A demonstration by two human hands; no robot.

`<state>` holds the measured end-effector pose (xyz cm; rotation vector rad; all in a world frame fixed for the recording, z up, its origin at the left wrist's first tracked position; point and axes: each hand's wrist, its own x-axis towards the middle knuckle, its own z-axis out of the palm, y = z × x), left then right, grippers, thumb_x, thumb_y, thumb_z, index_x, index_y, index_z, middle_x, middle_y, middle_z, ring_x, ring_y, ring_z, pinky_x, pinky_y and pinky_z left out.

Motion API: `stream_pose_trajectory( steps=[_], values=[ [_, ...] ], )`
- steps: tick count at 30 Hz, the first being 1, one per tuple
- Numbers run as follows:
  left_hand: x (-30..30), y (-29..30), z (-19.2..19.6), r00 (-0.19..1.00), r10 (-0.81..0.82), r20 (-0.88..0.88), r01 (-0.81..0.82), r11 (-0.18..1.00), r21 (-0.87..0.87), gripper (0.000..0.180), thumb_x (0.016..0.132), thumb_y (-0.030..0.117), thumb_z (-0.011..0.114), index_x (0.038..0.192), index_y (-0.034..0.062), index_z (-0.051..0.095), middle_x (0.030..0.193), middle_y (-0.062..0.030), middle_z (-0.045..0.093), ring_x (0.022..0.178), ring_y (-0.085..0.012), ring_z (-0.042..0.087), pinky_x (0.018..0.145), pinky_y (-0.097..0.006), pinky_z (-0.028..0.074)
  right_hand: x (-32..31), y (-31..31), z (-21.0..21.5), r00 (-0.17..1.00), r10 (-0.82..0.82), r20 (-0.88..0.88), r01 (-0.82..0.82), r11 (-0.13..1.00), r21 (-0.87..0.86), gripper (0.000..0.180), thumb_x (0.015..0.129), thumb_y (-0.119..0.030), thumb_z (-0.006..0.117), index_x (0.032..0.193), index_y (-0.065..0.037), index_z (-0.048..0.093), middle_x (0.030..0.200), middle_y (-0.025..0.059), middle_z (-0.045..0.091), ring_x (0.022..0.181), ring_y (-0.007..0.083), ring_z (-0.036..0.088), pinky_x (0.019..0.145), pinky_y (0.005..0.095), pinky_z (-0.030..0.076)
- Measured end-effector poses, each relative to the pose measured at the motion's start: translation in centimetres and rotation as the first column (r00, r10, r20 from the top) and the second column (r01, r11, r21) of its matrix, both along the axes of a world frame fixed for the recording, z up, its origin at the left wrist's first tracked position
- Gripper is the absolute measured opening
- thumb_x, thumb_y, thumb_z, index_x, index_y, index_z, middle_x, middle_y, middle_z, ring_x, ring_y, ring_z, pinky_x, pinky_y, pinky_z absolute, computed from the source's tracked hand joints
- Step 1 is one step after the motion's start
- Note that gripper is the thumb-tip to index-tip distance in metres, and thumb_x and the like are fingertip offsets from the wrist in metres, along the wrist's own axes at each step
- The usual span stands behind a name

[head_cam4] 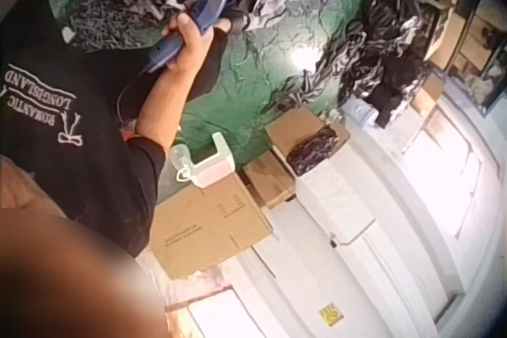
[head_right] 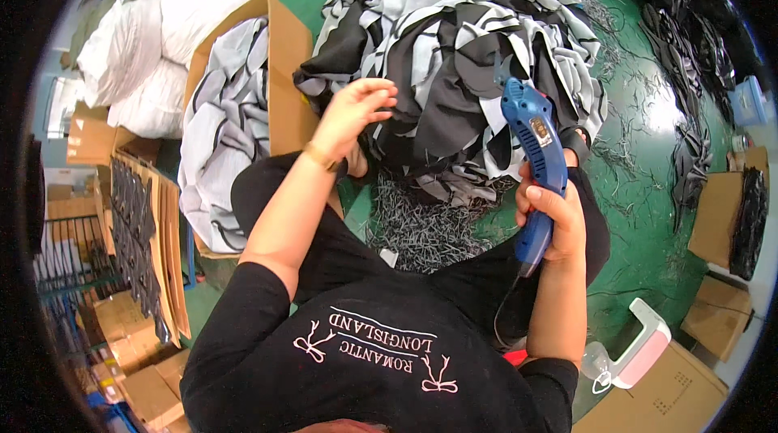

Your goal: Trimming the edges of fabric or foam pieces using an electric cutter.

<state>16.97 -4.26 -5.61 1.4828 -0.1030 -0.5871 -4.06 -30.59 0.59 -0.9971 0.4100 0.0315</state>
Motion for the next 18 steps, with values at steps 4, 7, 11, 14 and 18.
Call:
stream_pose_trajectory(
  steps=[4,7,11,14,18],
  values=[
    [5.5,-4.6,-8.7,0.915,-0.003,0.404,-0.214,0.844,0.491,0.045,0.082,0.023,0.069,0.117,-0.0024,0.055,0.107,-0.0135,0.063,0.097,-0.0225,0.061,0.08,-0.033,0.05,-0.1,-0.1,0.2,1.0,0.009,-0.01,-0.008,0.998,0.064,0.047,0.067,-0.019,0.072,0.103,0.004,0.052,0.072,0.0046,0.052,0.062,0.0137,0.052,0.05,0.0269,0.047],
    [7.2,-5.9,-11.9,0.832,-0.229,0.505,-0.312,0.56,0.768,0.047,0.075,0.029,0.073,0.107,-0.0028,0.06,0.095,-0.0178,0.065,0.095,-0.0295,0.062,0.08,-0.037,0.049,-0.2,-0.6,0.3,1.0,-0.011,-0.027,0.013,0.997,0.079,0.046,0.067,-0.017,0.073,0.102,0.006,0.054,0.07,0.0049,0.053,0.06,0.0134,0.052,0.049,0.0269,0.047],
    [7.9,-6.1,-12.0,0.884,0.058,0.464,-0.336,0.769,0.544,0.024,0.083,0.022,0.066,0.095,0.0012,0.063,0.089,-0.0125,0.067,0.082,-0.022,0.063,0.075,-0.033,0.048,-0.1,-0.9,0.3,0.999,-0.028,-0.036,0.031,0.997,0.069,0.046,0.067,-0.018,0.074,0.102,0.006,0.055,0.071,0.0046,0.054,0.06,0.0127,0.053,0.05,0.0265,0.047],
    [8.6,-2.9,-10.2,0.842,0.231,0.488,-0.388,0.888,0.249,0.014,0.089,0.013,0.059,0.1,0.0038,0.06,0.084,-0.0041,0.062,0.071,-0.0152,0.057,0.068,-0.029,0.046,0.4,-0.3,0.5,0.999,0.025,-0.032,-0.023,0.999,0.041,0.048,0.066,-0.02,0.073,0.102,0.005,0.053,0.071,0.0043,0.052,0.061,0.0125,0.052,0.05,0.026,0.047],
    [5.2,-0.5,-0.7,0.915,0.169,0.367,-0.167,0.985,-0.036,0.012,0.092,0.006,0.053,0.102,0.0041,0.058,0.091,0.0039,0.058,0.083,-0.0057,0.049,0.079,-0.021,0.04,0.1,-0.1,0.3,0.998,0.031,-0.06,-0.033,0.999,-0.041,0.047,0.067,-0.02,0.071,0.102,0.004,0.052,0.072,0.0053,0.053,0.063,0.0135,0.054,0.05,0.0254,0.047]
  ],
)
